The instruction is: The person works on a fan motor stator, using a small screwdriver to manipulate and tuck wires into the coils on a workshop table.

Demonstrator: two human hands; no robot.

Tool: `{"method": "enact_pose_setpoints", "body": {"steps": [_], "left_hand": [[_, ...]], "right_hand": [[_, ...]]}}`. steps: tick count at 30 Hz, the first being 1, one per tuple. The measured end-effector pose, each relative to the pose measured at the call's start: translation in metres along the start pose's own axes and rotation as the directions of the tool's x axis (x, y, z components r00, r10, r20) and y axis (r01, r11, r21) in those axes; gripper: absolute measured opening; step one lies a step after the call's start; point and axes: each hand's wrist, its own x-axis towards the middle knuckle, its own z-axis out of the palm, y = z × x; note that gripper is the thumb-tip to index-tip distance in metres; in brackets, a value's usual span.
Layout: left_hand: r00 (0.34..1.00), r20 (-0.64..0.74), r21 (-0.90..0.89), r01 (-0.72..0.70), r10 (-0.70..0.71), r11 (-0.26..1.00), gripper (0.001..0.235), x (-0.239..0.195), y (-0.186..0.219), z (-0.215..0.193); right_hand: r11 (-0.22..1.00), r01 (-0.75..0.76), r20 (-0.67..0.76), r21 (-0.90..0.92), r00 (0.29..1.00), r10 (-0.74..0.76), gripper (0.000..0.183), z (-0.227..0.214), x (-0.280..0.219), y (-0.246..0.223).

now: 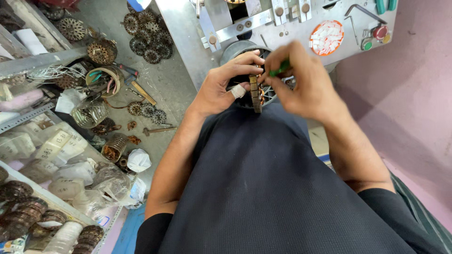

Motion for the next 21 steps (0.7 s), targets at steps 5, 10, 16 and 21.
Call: {"method": "enact_pose_setpoints", "body": {"steps": [5,10,16,21], "left_hand": [[0.999,-0.007,-0.052,0.046,-0.047,0.998,0.04,0.001,0.005,-0.001],[0.998,0.0,-0.054,0.057,-0.057,0.997,0.041,0.002,0.004,0.0],[0.998,-0.023,-0.051,0.059,-0.061,0.997,0.069,0.002,0.02,0.007],[0.999,-0.025,0.498,0.03,-0.02,0.867,0.131,-0.002,0.035,0.031]], "right_hand": [[0.917,0.302,-0.092,-0.262,0.938,-0.335,0.03,0.024,-0.021,-0.008],[0.969,0.231,-0.321,0.093,0.928,-0.19,0.036,0.014,-0.043,0.013],[0.912,-0.323,-0.463,0.253,0.787,0.407,0.013,-0.051,-0.056,0.127],[0.868,-0.309,-0.424,-0.388,0.896,0.13,0.014,-0.057,-0.079,0.246]]}}
